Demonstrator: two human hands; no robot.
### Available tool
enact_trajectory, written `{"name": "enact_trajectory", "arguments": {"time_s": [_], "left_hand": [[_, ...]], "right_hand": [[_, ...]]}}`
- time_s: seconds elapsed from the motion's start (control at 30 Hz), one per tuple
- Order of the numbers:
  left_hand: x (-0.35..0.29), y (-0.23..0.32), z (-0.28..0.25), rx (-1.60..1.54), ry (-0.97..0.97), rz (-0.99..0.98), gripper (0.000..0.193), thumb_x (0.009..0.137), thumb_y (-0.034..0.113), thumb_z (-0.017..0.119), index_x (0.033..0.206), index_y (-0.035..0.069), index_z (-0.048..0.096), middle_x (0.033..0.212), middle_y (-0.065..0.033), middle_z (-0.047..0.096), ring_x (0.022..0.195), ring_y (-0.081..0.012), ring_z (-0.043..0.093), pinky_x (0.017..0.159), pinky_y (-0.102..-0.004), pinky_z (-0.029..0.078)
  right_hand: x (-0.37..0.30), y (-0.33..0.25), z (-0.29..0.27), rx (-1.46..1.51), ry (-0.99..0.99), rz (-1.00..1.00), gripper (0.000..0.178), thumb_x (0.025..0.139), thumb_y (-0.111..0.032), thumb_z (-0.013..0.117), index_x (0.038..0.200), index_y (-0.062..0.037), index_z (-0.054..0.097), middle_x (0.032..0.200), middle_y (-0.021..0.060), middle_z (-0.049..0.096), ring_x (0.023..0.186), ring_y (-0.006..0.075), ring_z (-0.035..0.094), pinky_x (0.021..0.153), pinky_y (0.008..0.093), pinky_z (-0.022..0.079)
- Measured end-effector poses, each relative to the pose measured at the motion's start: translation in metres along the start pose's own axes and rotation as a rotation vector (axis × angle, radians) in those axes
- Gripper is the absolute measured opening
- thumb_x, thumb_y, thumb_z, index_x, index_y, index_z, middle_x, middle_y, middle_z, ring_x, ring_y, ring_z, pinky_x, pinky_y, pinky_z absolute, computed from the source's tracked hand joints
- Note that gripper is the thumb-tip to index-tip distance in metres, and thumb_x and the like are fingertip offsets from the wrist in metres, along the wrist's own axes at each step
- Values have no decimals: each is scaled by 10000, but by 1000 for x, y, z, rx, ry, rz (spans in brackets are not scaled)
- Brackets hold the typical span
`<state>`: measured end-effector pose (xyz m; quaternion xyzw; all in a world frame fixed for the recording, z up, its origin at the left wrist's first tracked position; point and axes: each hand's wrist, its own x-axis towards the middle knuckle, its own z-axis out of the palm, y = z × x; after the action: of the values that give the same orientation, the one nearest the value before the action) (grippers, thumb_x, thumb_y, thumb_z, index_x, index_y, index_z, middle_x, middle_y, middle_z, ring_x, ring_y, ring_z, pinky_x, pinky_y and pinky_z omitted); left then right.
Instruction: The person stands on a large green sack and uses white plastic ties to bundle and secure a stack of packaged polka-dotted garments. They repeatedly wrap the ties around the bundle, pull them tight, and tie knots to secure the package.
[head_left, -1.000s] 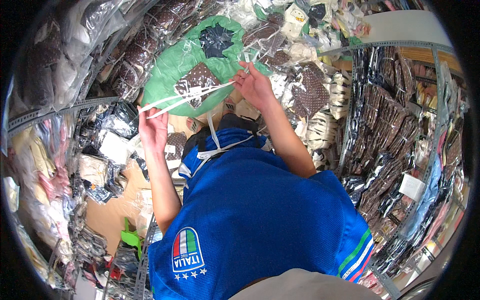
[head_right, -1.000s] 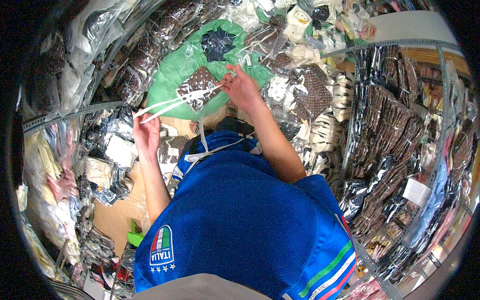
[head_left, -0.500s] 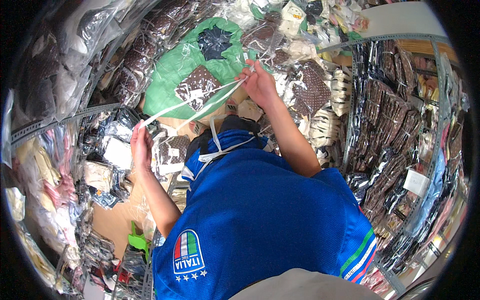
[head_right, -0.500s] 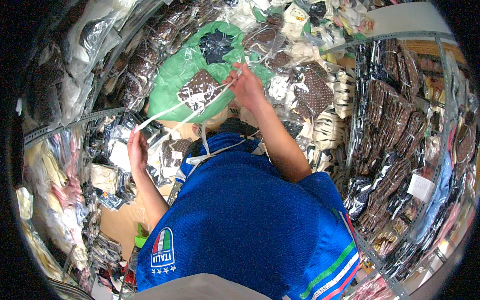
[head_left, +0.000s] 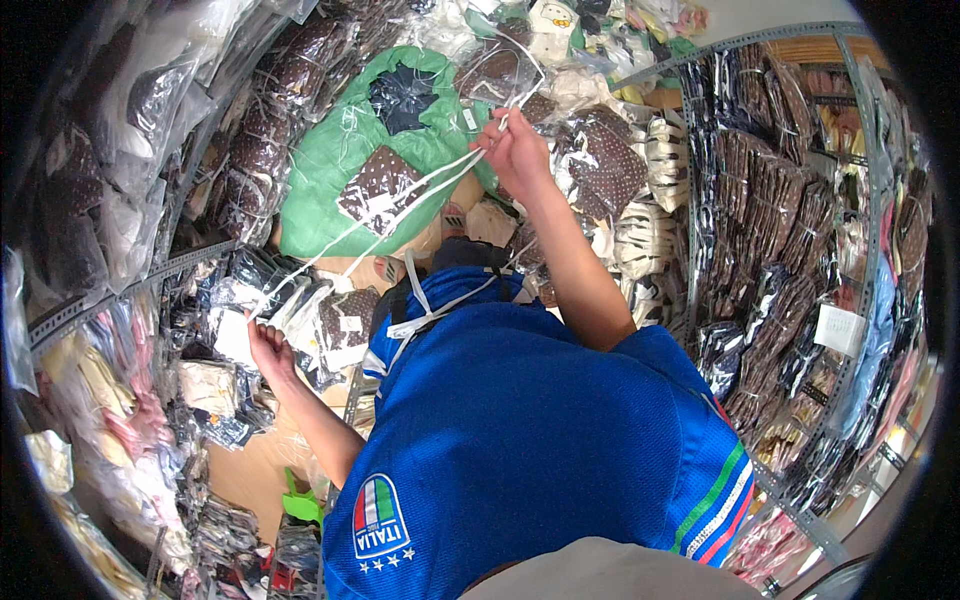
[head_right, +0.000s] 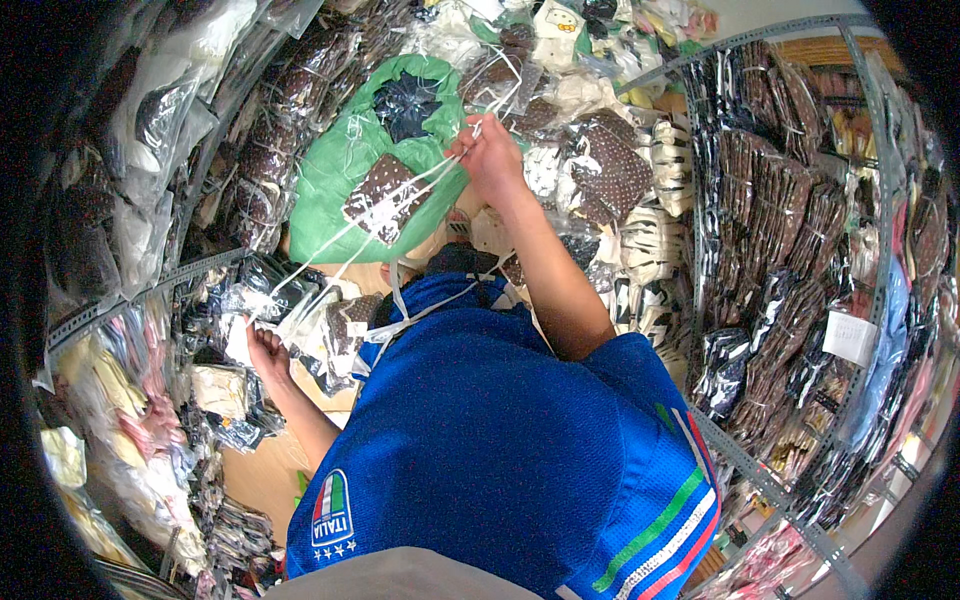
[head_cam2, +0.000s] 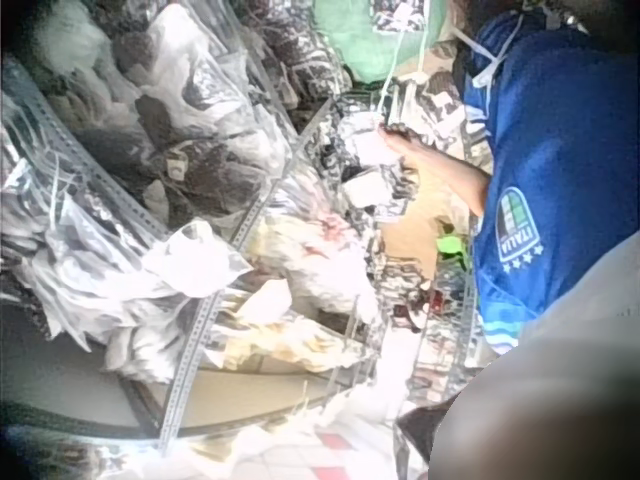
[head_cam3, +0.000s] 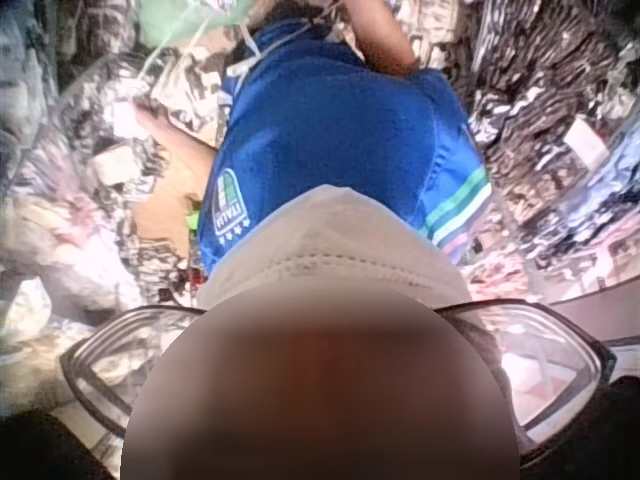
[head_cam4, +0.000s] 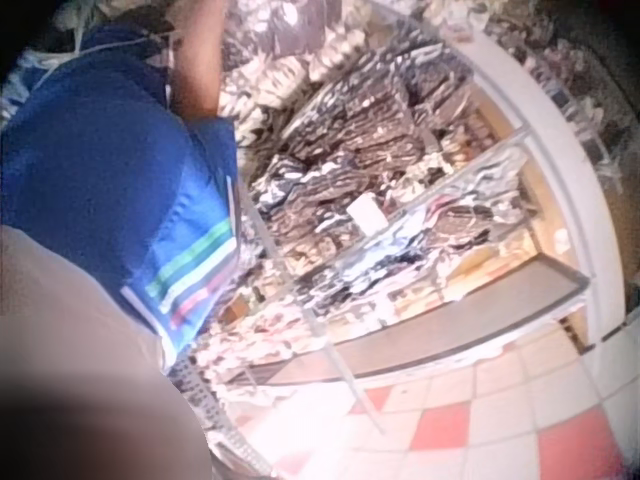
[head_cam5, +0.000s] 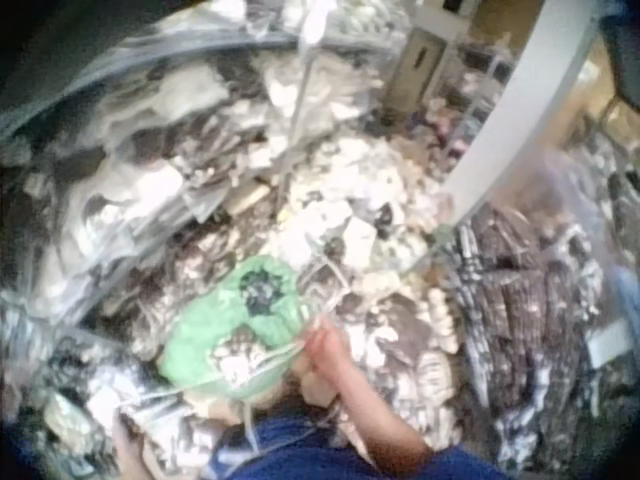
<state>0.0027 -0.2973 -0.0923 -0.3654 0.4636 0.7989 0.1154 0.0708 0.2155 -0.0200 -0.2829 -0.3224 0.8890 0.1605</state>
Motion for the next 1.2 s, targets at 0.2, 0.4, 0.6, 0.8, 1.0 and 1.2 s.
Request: {"name": "enact_trajectory", "arguments": {"time_s": [0.2,0.4,0.6,0.8,1.0,1.2], "left_hand": [[6,-1,-21,45,58,49,293,947,213,565,1228,132,587,594,78,293,473,-44,216,400,-212,209],[5,-3,-35,287,149,182,190,867,242,672,1008,114,668,602,60,365,491,-61,304,428,-232,255],[16,-3,-55,1130,309,623,198,804,203,737,923,57,679,630,39,383,563,-78,296,498,-271,273],[13,-1,-56,1309,313,725,251,808,263,743,876,42,647,614,11,433,550,-130,375,511,-311,336],[19,-6,-62,970,371,492,353,849,361,701,972,40,624,620,-19,496,517,-124,433,494,-265,355],[-1,8,-28,192,-5,-110,613,924,592,447,1092,22,596,496,66,291,388,-53,210,349,-235,139]], "right_hand": [[2,-22,-5,21,13,-64,311,1024,-356,332,1077,-80,465,734,29,481,694,167,473,789,421,456],[3,-35,-3,8,108,-114,338,1020,-372,345,1092,-71,481,690,-3,428,656,142,448,751,387,459],[12,-41,-25,55,82,-157,375,1009,-396,368,1118,-54,477,701,1,466,622,121,462,692,346,471],[11,-48,-26,73,152,-195,351,1007,-370,394,1108,-44,471,696,3,450,622,126,452,650,336,465],[17,-55,-36,86,108,-219,281,1014,-323,393,1062,-55,462,705,11,439,625,129,441,641,339,460],[15,-54,-34,77,118,-222,237,1016,-295,386,1046,-70,454,714,29,444,627,143,440,606,355,465]]}}
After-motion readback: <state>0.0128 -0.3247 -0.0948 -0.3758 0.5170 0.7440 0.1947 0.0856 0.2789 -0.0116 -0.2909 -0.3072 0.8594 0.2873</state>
